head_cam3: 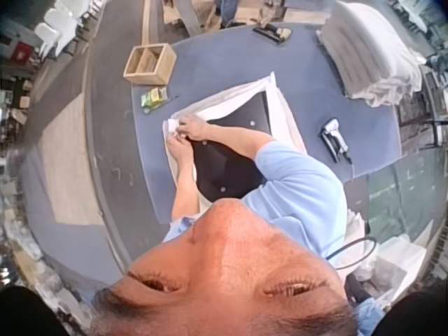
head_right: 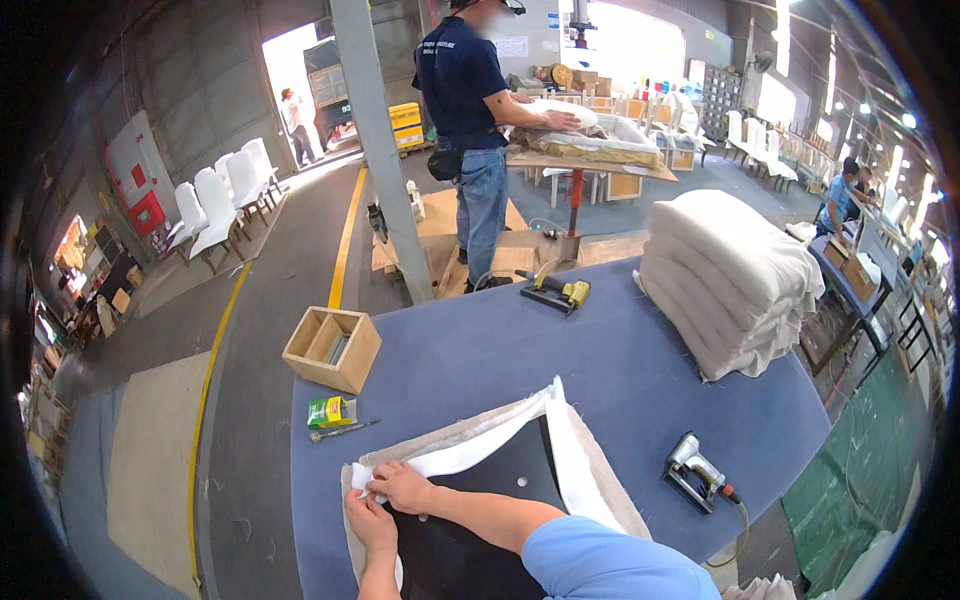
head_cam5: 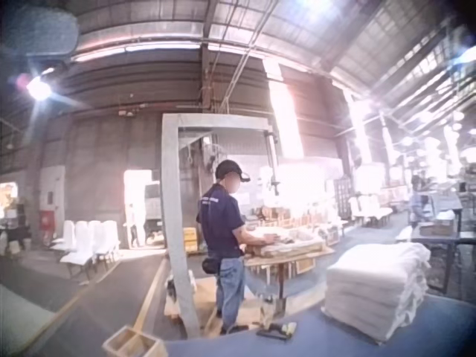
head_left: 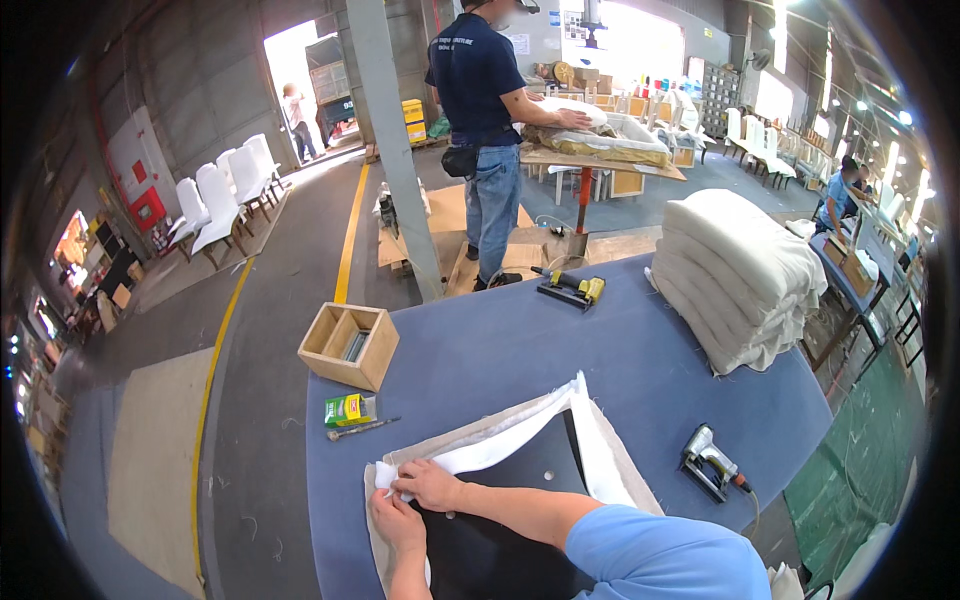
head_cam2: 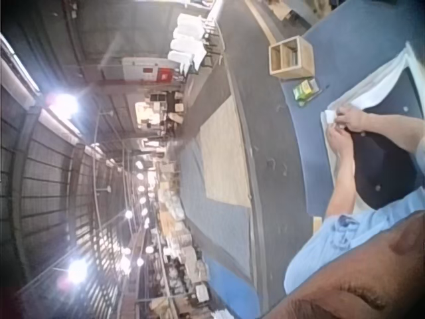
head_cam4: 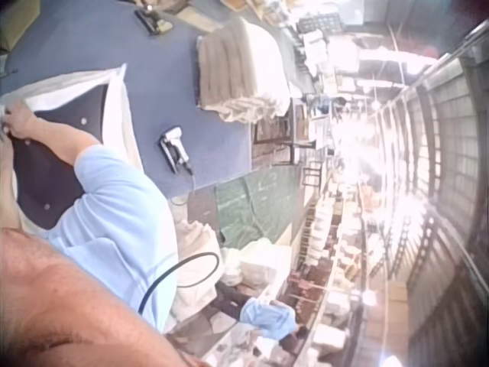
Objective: The person staples white fabric onto a black chair seat base using a pneumatic staple gun, smoothing and folding the fabric edges around the perimeter. They flip the seat to check fit, then place the finished unit onto a stack of similar upholstered seats.
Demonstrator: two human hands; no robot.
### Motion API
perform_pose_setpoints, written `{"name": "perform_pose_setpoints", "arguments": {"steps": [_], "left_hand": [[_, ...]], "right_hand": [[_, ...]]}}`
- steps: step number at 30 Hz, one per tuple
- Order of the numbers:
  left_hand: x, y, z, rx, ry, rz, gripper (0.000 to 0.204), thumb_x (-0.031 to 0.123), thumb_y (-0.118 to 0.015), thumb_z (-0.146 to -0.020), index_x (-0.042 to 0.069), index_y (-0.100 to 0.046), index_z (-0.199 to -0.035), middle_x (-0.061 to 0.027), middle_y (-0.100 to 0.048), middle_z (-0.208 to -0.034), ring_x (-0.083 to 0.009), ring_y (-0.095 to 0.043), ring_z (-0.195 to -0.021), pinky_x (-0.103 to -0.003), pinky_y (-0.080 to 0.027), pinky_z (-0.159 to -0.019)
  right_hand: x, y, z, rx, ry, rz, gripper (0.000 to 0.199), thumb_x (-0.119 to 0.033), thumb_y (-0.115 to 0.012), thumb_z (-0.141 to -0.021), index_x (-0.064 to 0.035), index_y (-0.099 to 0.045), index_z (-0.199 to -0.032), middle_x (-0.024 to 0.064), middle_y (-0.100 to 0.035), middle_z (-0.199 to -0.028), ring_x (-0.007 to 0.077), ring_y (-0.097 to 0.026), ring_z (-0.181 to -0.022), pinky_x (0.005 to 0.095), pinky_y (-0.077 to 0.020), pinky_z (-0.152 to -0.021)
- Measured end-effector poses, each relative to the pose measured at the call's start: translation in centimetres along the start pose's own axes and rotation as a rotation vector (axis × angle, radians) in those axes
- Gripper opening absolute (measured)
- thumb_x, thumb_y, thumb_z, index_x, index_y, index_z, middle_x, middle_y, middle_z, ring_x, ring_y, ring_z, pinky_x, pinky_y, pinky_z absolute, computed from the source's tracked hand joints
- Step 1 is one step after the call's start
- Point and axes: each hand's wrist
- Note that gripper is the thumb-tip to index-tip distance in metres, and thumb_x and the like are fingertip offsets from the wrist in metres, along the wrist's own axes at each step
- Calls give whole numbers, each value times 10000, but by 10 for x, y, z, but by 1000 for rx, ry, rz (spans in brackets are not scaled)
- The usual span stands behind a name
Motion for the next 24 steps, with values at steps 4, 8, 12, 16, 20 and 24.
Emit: {"name": "perform_pose_setpoints", "arguments": {"steps": [4, 8, 12, 16, 20, 24], "left_hand": [[-2, 6, 2, -107, 1, 10, 155, 49, -629, -905, 14, -585, -1050, -184, -636, -991, -398, -614, -951, -495, -482, -829], [-9, 10, 2, -119, -137, -204, 259, 89, -668, -880, 24, -644, -1130, -178, -614, -1111, -388, -584, -1057, -517, -452, -904], [-11, 13, 9, -87, -173, -329, 417, 87, -679, -870, 42, -648, -1284, -190, -557, -1255, -404, -542, -1154, -534, -423, -978], [-6, 5, 8, -135, -207, -352, 458, 94, -671, -883, 48, -641, -1338, -204, -530, -1310, -416, -537, -1183, -523, -430, -1015], [5, -17, 16, -157, -326, -360, 429, 110, -647, -921, 62, -652, -1347, -193, -538, -1362, -417, -548, -1192, -518, -452, -1000], [-19, 6, 21, -170, -319, -480, 424, 99, -610, -954, 52, -637, -1374, -213, -549, -1358, -412, -572, -1185, -504, -468, -1003]], "right_hand": [[0, -3, 4, 20, 22, 78, 345, -167, -679, -845, -138, -673, -1188, 106, -578, -1253, 341, -570, -1160, 473, -490, -969], [2, -6, 1, 31, 10, 72, 307, -176, -693, -837, -118, -702, -1138, 110, -582, -1256, 337, -559, -1182, 467, -489, -974], [-4, -8, -5, 54, 31, 58, 296, -182, -698, -833, -99, -715, -1117, 114, -587, -1246, 335, -557, -1185, 459, -477, -991], [-3, -1, -3, 42, -27, 41, 308, -187, -708, -823, -91, -716, -1115, 122, -592, -1232, 333, -555, -1184, 458, -460, -1013], [11, 14, 30, 125, -79, -40, 279, -120, -679, -826, -59, -724, -1095, 171, -625, -1264, 349, -586, -1204, 450, -467, -1030], [-27, 97, 99, 398, -205, -469, 241, -8, -616, -851, -13, -692, -1080, 193, -659, -1171, 388, -636, -1110, 440, -536, -952]]}}
Point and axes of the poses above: each hand's wrist, its own z-axis away from the middle knuckle, its own y-axis out of the back of the hand, x = y × z
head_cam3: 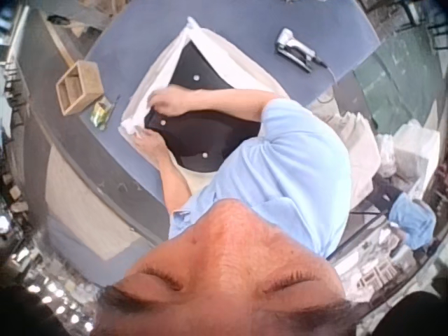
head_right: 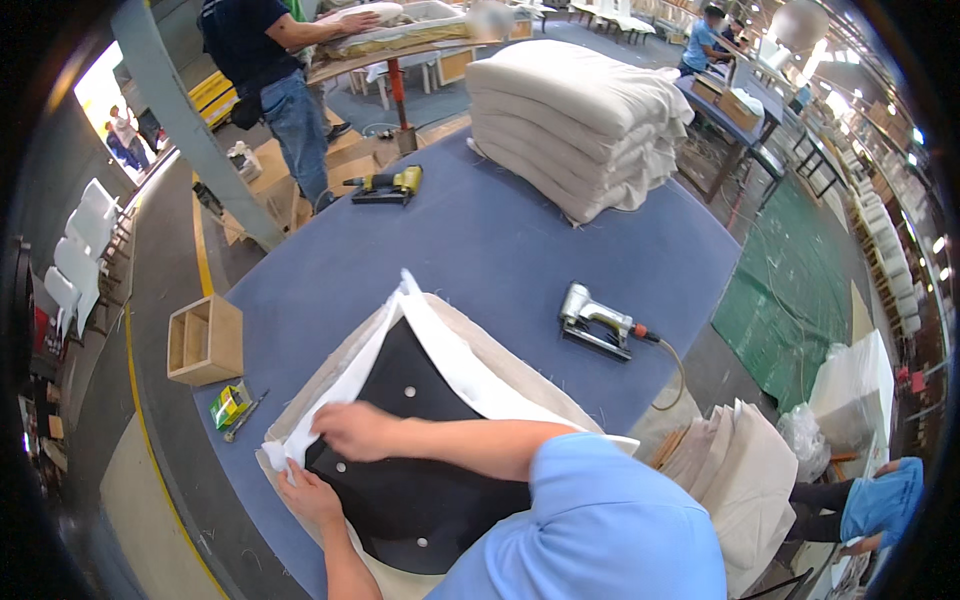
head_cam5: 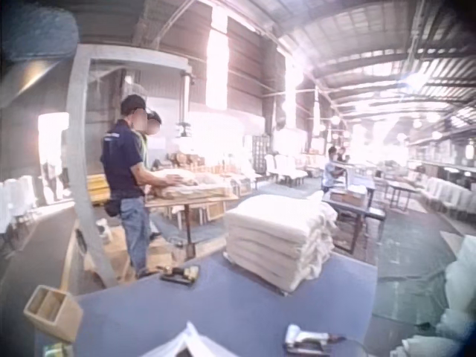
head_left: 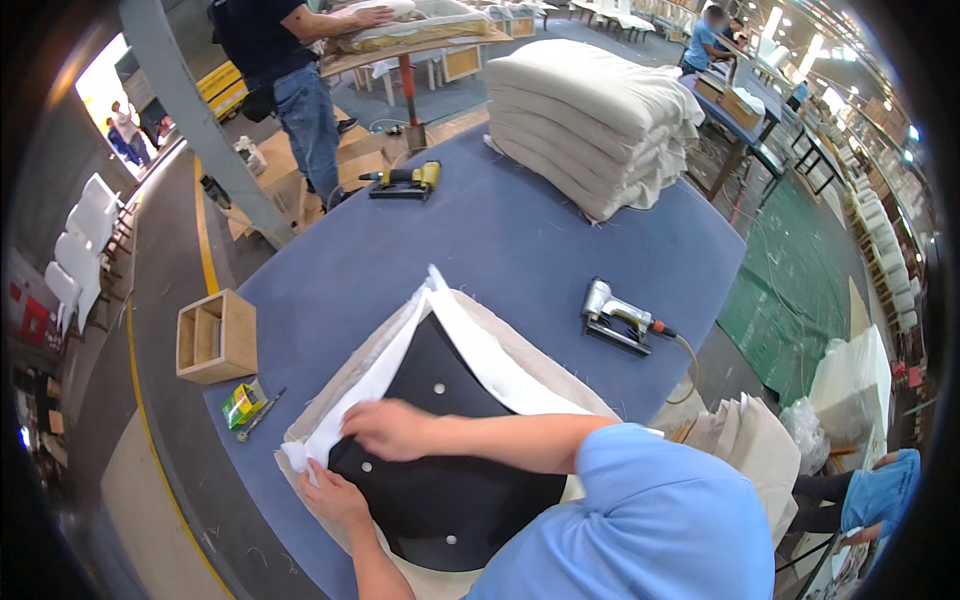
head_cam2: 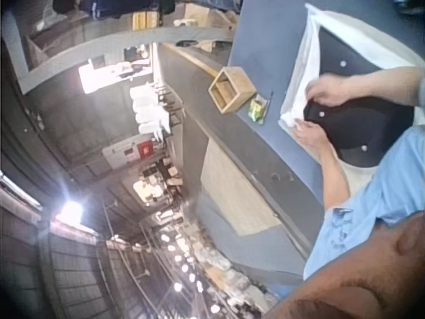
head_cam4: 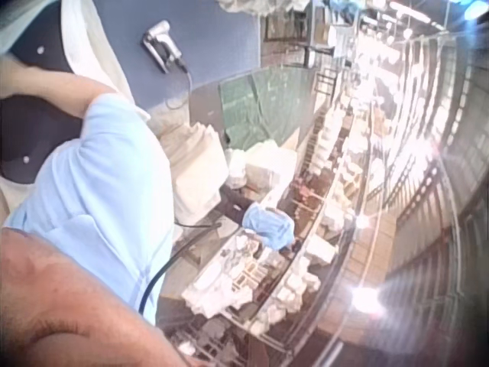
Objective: The person staples white fabric onto a black chair seat base using a pneumatic staple gun, smoothing and folding the fabric edges around the perimeter. They flip the seat to check fit, then place the finished unit onto a stack of similar upholstered seats.
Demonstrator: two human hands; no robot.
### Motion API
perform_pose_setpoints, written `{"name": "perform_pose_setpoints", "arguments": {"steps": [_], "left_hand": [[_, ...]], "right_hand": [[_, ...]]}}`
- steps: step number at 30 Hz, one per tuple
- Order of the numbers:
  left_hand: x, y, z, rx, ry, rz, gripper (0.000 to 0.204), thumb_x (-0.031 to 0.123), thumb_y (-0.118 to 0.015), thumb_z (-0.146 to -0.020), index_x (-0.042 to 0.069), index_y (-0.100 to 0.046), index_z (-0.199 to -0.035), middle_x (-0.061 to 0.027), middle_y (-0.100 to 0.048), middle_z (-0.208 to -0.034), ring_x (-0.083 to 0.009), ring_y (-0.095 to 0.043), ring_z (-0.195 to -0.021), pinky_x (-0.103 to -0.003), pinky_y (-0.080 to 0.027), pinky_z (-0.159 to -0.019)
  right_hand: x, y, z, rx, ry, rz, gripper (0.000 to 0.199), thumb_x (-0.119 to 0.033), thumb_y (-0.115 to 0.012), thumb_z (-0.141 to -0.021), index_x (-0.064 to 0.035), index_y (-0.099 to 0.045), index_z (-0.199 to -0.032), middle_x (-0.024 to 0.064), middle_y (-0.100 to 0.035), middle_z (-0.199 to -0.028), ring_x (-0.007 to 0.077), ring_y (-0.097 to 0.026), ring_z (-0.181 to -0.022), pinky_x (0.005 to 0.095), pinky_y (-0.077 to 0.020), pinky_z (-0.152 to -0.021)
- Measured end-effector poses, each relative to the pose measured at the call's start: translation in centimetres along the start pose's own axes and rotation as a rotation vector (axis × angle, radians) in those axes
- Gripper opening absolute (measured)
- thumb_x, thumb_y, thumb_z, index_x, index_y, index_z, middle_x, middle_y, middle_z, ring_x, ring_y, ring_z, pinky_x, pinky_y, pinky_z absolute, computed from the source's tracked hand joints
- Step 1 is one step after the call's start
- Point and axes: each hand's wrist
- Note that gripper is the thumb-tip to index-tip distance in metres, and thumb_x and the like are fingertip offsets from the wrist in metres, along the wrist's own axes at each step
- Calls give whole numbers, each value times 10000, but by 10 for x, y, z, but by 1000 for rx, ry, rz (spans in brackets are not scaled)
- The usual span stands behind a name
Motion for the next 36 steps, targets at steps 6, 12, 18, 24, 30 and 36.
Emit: {"name": "perform_pose_setpoints", "arguments": {"steps": [6, 12, 18, 24, 30, 36], "left_hand": [[13, 7, -8, -125, 52, 149, 455, 94, -597, -962, 95, -609, -1417, -216, -524, -1391, -384, -579, -1203, -463, -470, -1048], [18, 4, -8, -72, 97, 195, 431, 206, -639, -959, 206, -639, -1390, -143, -507, -1419, -362, -518, -1290, -504, -442, -1051], [7, 12, 3, -73, 218, 176, 393, 240, -637, -966, 247, -663, -1358, -89, -500, -1418, -357, -497, -1306, -537, -426, -1041], [15, 17, 4, -69, 260, 205, 350, 229, -643, -961, 243, -700, -1305, -60, -507, -1420, -336, -512, -1283, -499, -434, -1046], [15, 14, 3, -19, 264, 264, 344, 193, -681, -921, 234, -725, -1259, -95, -514, -1411, -351, -522, -1267, -503, -444, -1024], [9, 11, 5, 1, 271, 282, 367, 177, -701, -896, 240, -720, -1257, -131, -496, -1418, -365, -534, -1236, -504, -441, -1012]], "right_hand": [[-14, 271, 149, 618, -640, 793, 361, -27, -613, -840, -52, -714, -1186, 180, -708, -1137, 343, -675, -1067, 434, -543, -928], [23, 365, 252, 174, -1178, 1084, 453, -104, -601, -798, 7, -628, -1236, 272, -643, -1254, 448, -599, -1202, 493, -485, -1027], [49, 356, 230, 208, -1101, 1090, 428, -54, -643, -731, 42, -605, -1146, 287, -674, -1166, 474, -634, -1114, 487, -504, -966], [-3, 341, 188, 261, -865, 849, 473, -8, -683, -659, 17, -590, -1122, 219, -706, -992, 415, -685, -978, 391, -522, -873], [-55, 283, 51, 50, -604, 412, 392, -30, -733, -761, -7, -651, -1143, 48, -712, -941, 174, -656, -854, 332, -528, -789], [-87, 93, -78, -416, -713, 24, 337, -119, -794, -865, -35, -647, -1157, 6, -652, -851, 108, -573, -683, 302, -475, -589]]}}
Point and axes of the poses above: each hand's wrist, its own z-axis away from the middle knuckle, its own y-axis out of the back of the hand, x = y × z
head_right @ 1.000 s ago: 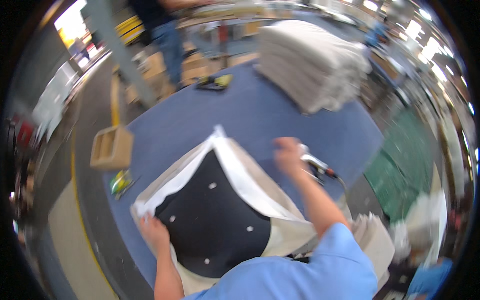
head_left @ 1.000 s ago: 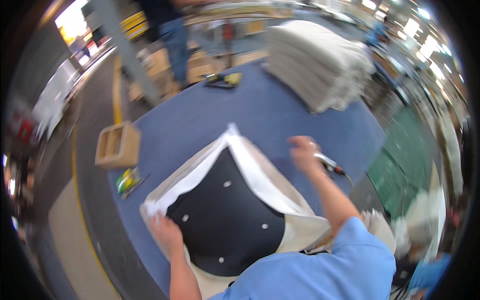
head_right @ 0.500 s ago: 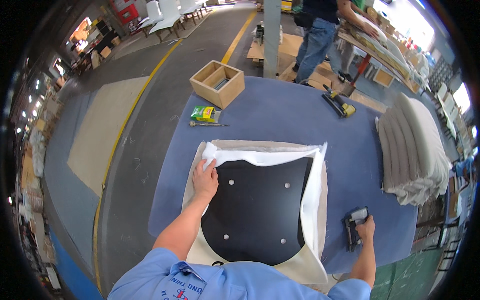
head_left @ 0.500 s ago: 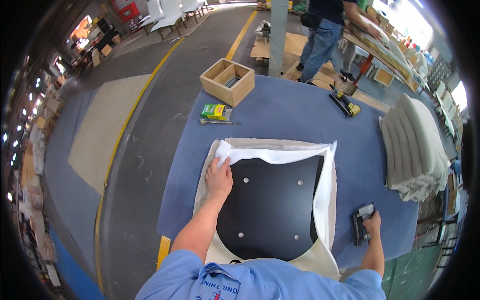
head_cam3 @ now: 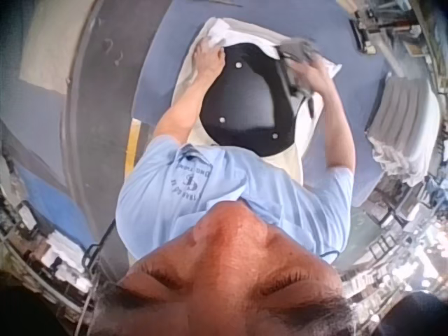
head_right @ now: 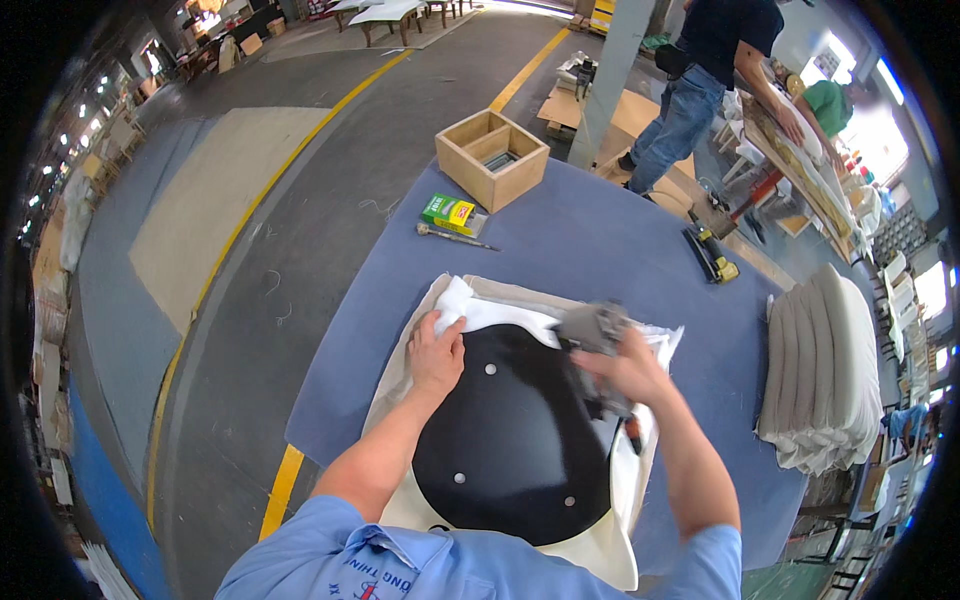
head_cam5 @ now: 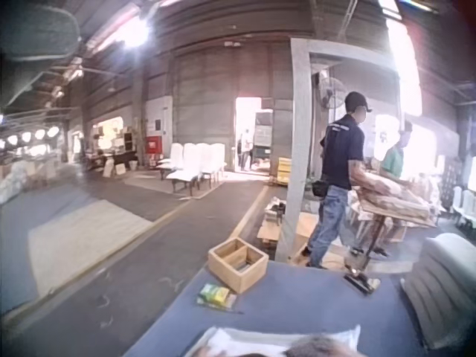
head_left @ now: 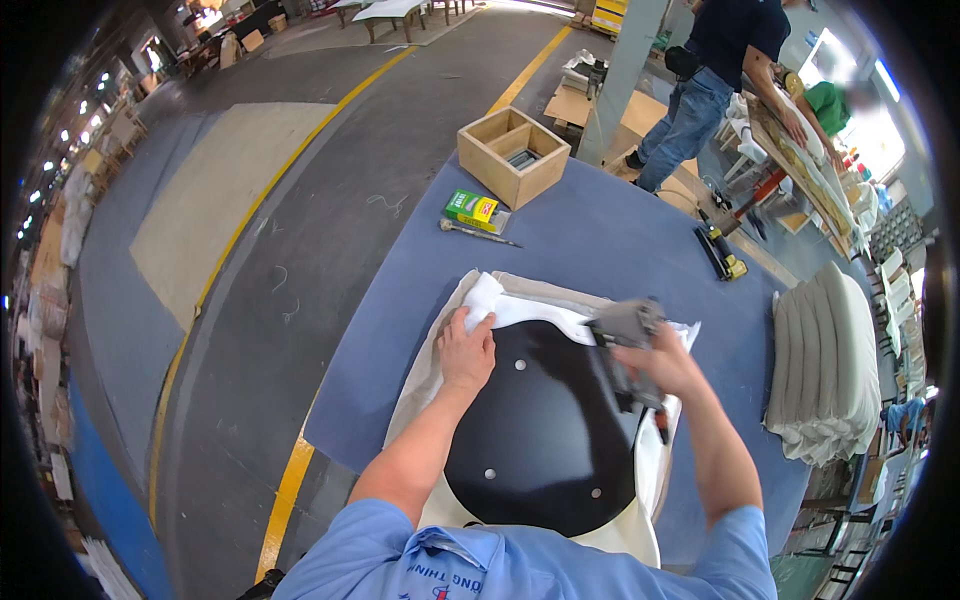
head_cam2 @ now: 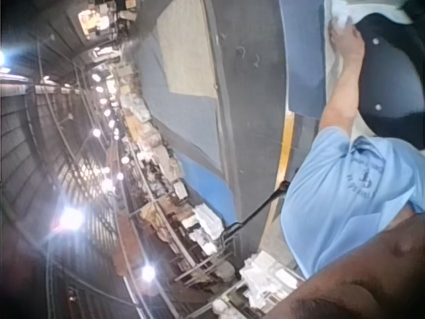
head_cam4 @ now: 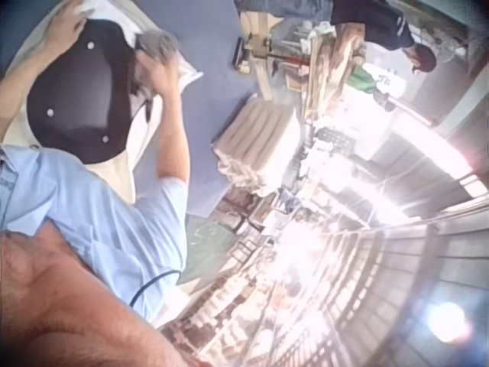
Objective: The person staples white fabric onto a black chair seat base using a pneumatic staple gun, smoothing and folding the fabric edges around the perimeter. They flip the seat to check fit, then place the finished unit onto a stack of similar upholstered seats.
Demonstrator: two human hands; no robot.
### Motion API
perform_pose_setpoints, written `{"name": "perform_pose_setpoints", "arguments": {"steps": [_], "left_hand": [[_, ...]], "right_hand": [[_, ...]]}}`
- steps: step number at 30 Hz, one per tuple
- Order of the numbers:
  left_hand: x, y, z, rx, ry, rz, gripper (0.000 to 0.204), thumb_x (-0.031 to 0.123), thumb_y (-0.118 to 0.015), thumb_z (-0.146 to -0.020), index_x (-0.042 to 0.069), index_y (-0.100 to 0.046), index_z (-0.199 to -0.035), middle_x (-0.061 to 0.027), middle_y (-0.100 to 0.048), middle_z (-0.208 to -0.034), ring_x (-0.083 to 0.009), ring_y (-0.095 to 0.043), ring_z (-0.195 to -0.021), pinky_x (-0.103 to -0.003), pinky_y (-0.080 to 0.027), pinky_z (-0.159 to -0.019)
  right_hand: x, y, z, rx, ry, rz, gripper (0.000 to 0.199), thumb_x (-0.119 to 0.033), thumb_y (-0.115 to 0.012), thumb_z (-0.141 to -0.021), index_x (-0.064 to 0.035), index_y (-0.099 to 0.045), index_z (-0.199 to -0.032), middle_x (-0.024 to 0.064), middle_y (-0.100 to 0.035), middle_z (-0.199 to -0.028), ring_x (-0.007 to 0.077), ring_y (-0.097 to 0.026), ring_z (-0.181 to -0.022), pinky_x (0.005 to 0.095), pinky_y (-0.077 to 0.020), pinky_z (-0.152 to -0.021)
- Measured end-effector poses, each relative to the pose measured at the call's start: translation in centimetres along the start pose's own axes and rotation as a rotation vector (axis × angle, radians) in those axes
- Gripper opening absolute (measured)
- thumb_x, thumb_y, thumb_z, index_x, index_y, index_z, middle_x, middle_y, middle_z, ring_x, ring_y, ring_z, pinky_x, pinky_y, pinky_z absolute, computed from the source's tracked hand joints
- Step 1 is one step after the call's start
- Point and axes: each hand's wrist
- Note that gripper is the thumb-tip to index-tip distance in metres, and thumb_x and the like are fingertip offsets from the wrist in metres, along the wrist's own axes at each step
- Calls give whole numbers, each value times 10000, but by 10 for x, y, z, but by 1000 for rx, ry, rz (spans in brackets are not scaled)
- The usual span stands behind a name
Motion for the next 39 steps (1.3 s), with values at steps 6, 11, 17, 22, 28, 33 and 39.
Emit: {"name": "perform_pose_setpoints", "arguments": {"steps": [6, 11, 17, 22, 28, 33, 39], "left_hand": [[1, 0, 0, -27, 7, 48, 373, 182, -696, -892, 234, -719, -1261, -145, -492, -1429, -369, -533, -1240, -512, -441, -1016], [-4, 4, 1, -7, 31, 62, 348, 150, -689, -878, 194, -742, -1219, -159, -528, -1396, -380, -535, -1239, -521, -450, -1005], [-6, 3, 0, -49, 13, 64, 338, 147, -712, -843, 164, -749, -1179, -158, -501, -1431, -385, -501, -1282, -530, -433, -1034], [-10, -6, 0, 3, -17, 60, 296, 113, -707, -837, 120, -748, -1130, -181, -518, -1409, -409, -507, -1282, -547, -430, -1041], [-5, -7, -3, -12, -39, 38, 309, 119, -722, -854, 130, -759, -1161, -197, -550, -1378, -415, -528, -1275, -506, -448, -1058], [-3, -3, 5, 27, -93, 58, 297, 82, -685, -875, 87, -762, -1162, -225, -528, -1358, -422, -528, -1253, -521, -440, -1044], [-1, -9, 4, 31, -116, -2, 293, 79, -664, -879, 66, -759, -1156, -236, -526, -1353, -427, -534, -1239, -520, -437, -1046]], "right_hand": [[-6, -105, -115, -262, -1, 43, 393, -142, -798, -872, -28, -610, -1197, 40, -650, -838, 124, -554, -605, 315, -470, -533], [-20, -134, -134, -286, -18, 272, 582, -186, -823, -833, -28, -561, -1329, 124, -700, -992, 236, -661, -799, 367, -543, -708], [-2, -147, -143, -168, 209, 547, 818, -349, -839, -732, -13, -515, -1404, 284, -658, -1281, 421, -635, -1207, 455, -497, -1040], [-3, -152, -141, -201, 177, 567, 785, -282, -822, -763, -39, -458, -1414, 282, -691, -1160, 436, -666, -1109, 477, -526, -961], [7, -132, -115, -124, 231, 477, 878, -336, -803, -770, -107, -417, -1525, 266, -693, -1192, 421, -677, -1105, 454, -538, -967], [19, -54, -33, 35, 56, 86, 755, -262, -827, -804, -69, -494, -1454, 148, -695, -1004, 217, -665, -738, 370, -547, -655], [94, 73, 83, 449, -145, -261, 454, -253, -827, -872, -19, -619, -1200, 66, -655, -931, 156, -601, -707, 333, -499, -611]]}}
Point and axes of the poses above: each hand's wrist, its own z-axis away from the middle knuckle, its own y-axis out of the back of the hand, x = y × z
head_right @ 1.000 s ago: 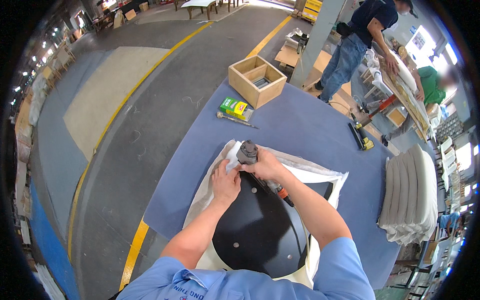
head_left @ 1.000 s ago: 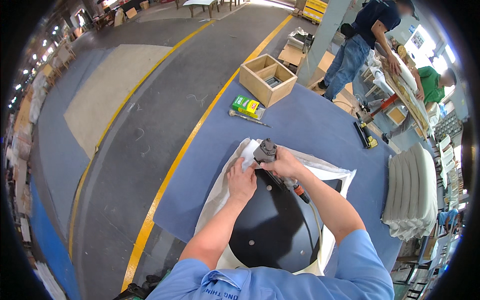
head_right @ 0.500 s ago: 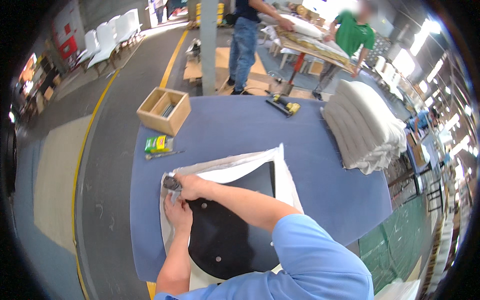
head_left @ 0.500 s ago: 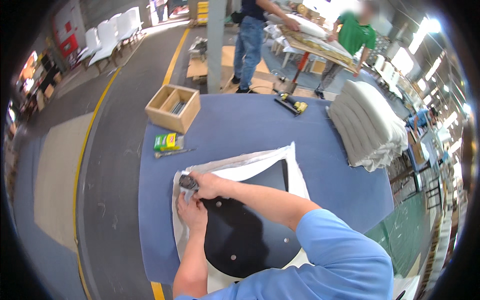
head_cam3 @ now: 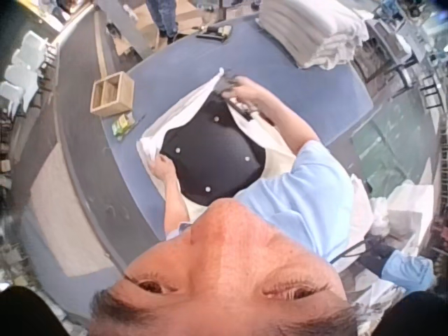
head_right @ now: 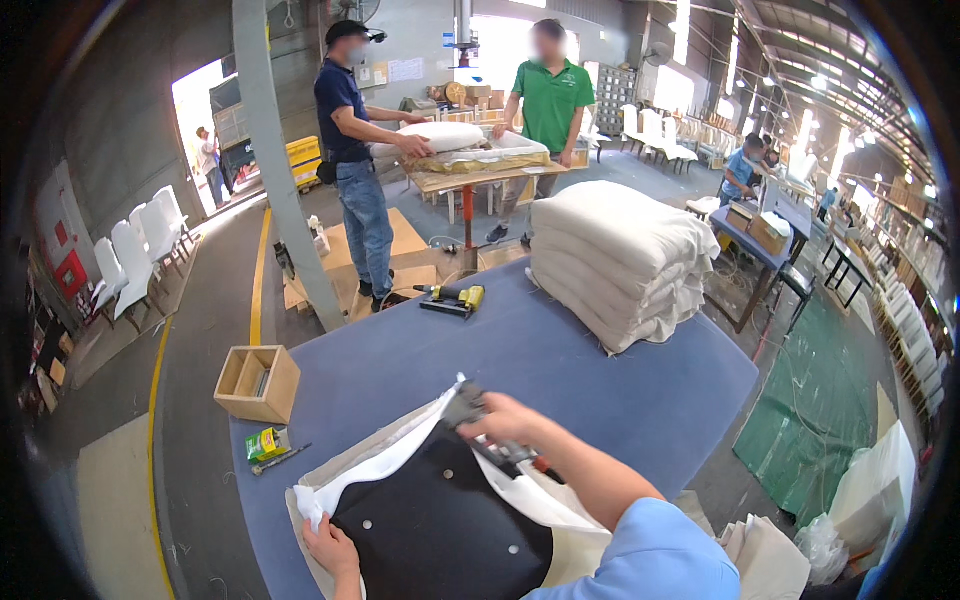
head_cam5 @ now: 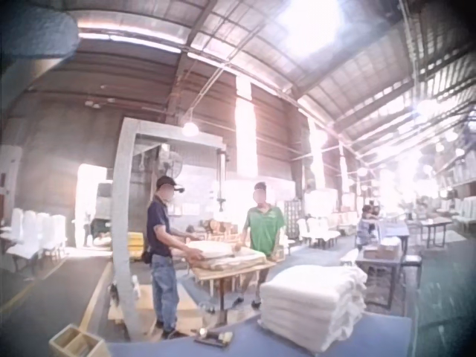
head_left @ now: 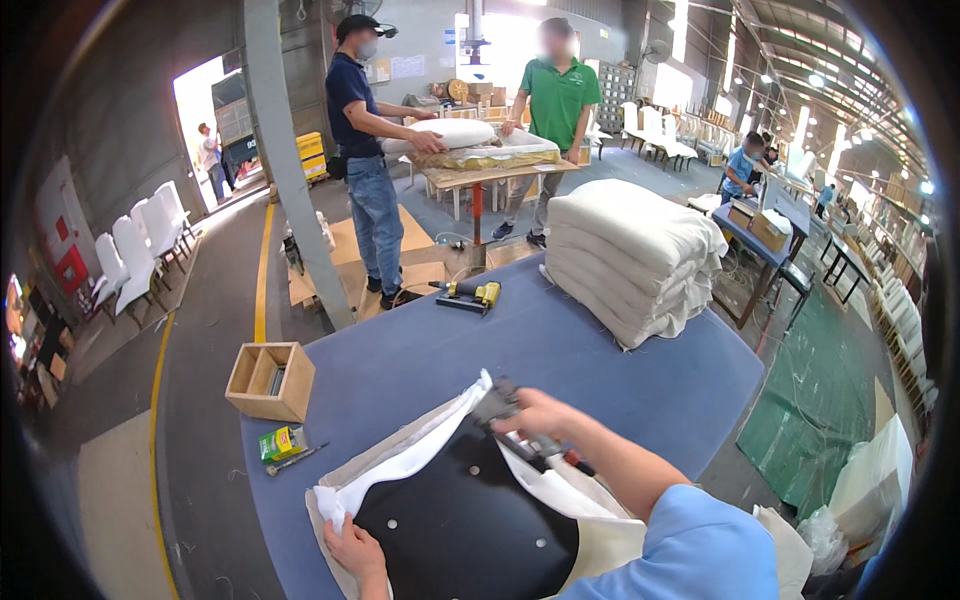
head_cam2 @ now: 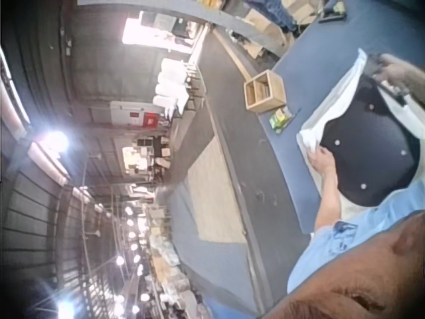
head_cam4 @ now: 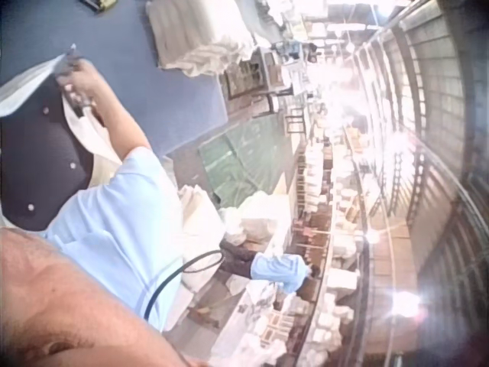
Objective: The person staples white fabric onto a black chair seat base using a pneumatic staple gun, smoothing and folding the fabric edges around the perimeter. They flip the seat to check fit, then place the finished unit onto a stack of similar upholstered seats.
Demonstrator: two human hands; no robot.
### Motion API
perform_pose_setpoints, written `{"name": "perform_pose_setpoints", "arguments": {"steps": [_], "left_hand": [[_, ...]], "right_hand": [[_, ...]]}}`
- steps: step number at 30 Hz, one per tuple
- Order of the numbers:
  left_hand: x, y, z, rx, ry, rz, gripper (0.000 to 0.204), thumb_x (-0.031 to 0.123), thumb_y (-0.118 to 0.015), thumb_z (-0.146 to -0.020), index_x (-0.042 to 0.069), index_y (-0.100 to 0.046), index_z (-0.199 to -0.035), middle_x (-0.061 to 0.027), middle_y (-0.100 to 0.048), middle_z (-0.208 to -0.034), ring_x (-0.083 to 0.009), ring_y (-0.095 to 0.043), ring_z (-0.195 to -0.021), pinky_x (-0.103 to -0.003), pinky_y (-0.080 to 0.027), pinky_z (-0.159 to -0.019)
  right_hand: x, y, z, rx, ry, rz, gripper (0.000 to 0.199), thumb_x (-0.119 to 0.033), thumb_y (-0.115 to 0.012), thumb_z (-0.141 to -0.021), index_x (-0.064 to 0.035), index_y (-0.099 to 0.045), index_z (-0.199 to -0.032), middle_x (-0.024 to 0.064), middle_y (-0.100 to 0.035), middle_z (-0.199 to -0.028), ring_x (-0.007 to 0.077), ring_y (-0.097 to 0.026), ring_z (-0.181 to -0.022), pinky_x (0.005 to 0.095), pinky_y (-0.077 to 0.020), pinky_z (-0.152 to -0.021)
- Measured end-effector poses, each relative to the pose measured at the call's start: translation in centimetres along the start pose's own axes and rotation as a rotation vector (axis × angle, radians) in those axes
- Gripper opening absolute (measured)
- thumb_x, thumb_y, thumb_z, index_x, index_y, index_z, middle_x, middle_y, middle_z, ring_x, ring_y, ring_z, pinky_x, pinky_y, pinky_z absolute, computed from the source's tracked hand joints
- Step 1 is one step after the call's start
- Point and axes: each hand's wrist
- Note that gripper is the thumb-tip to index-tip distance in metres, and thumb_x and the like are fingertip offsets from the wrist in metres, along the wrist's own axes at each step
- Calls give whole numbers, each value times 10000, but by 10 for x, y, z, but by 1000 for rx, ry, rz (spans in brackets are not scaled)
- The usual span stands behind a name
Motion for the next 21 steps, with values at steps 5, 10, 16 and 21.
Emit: {"name": "perform_pose_setpoints", "arguments": {"steps": [5, 10, 16, 21], "left_hand": [[5, 0, -6, -28, -20, -47, 313, 87, -654, -882, 61, -744, -1180, -240, -521, -1365, -427, -537, -1245, -511, -452, -1043], [8, 10, -18, -138, 65, -166, 298, 102, -689, -866, 62, -751, -1154, -241, -522, -1393, -413, -528, -1285, -510, -447, -1060], [49, 8, -31, -56, 80, -200, 264, 137, -716, -850, 34, -735, -1092, -238, -528, -1426, -416, -507, -1319, -531, -430, -1070], [116, -17, -34, -93, -217, 83, 304, 127, -700, -846, 4, -701, -1124, -218, -670, -1183, -415, -614, -1130, -509, -474, -1004]], "right_hand": [[81, 122, 22, 279, -166, -191, 356, -169, -815, -878, -47, -648, -1168, 57, -658, -976, 168, -615, -721, 341, -514, -630], [168, 177, 26, 250, -432, -355, 361, -174, -819, -888, -47, -658, -1185, 61, -666, -991, 180, -633, -740, 373, -532, -629], [208, 217, 28, 387, -513, -130, 376, -298, -786, -916, 0, -700, -1128, 127, -714, -1023, 271, -703, -833, 432, -586, -715], [181, 207, 18, 571, -203, 492, 446, -347, -789, -867, 3, -730, -1139, 160, -761, -1037, 271, -736, -922, 392, -577, -824]]}}
Point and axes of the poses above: each hand's wrist, its own z-axis away from the middle knuckle, its own y-axis out of the back of the hand, x = y × z
